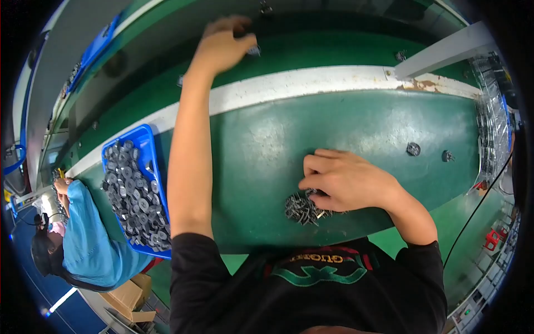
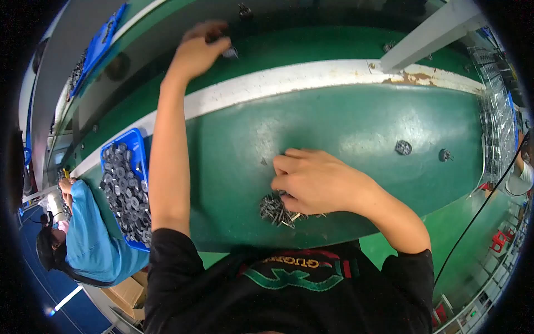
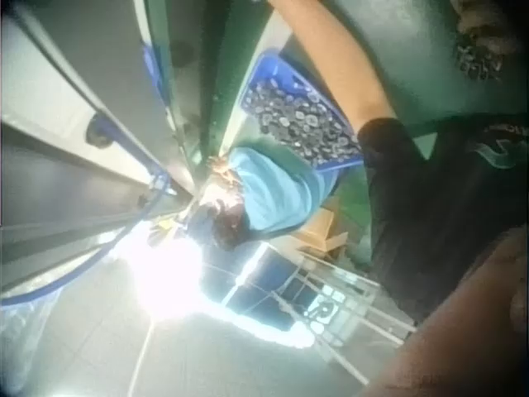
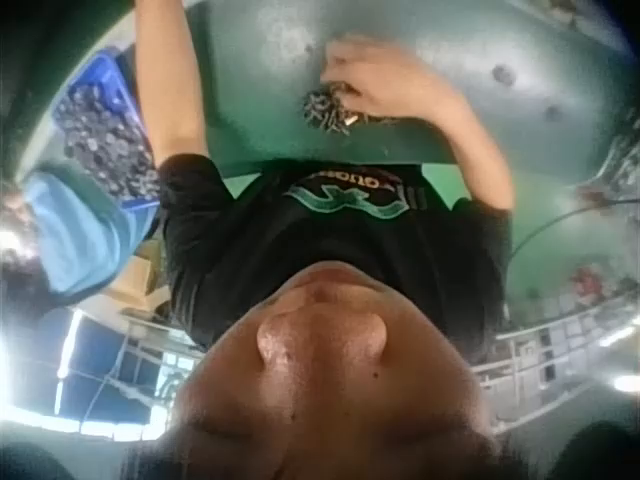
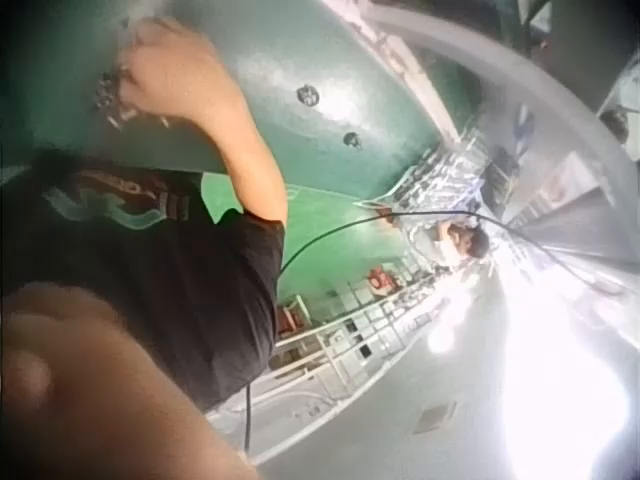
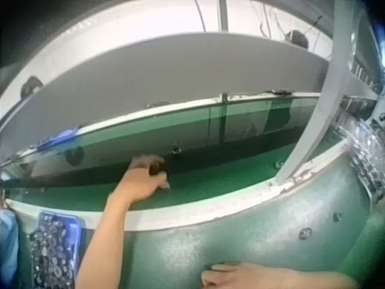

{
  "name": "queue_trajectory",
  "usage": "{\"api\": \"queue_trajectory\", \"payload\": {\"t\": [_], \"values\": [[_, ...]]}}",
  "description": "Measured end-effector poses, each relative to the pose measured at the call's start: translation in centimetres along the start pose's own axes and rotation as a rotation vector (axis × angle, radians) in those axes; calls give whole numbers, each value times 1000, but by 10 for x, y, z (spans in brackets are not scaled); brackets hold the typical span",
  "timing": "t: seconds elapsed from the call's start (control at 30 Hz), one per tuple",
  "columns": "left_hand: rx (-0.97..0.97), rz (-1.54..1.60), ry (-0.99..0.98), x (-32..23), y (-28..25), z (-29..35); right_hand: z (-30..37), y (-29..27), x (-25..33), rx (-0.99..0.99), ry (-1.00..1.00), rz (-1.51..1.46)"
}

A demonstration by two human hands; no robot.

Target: The person assembles gray components by hand, inserting metal pins into them one by one.

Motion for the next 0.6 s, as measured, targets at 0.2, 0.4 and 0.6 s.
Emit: {"api": "queue_trajectory", "payload": {"t": [0.2, 0.4, 0.6], "values": [[89, 143, 66, -20, 15, 47, 9, 9, -8, 57, -20, -133], [36, 173, 59, -39, 25, 52, 22, -4, -7, 74, -3, -165], [44, 222, 29, -45, 30, 49, 17, -15, -23, -137, 204, -367]]}}
Point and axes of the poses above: each hand's wrist, its own z-axis away from the middle knuckle, its own y-axis out of the palm, x = y × z, the point moved 1 cm from there along -z, towards the middle knuckle, and after that the axes turned 15 degrees about z, right-handed, at the moved point
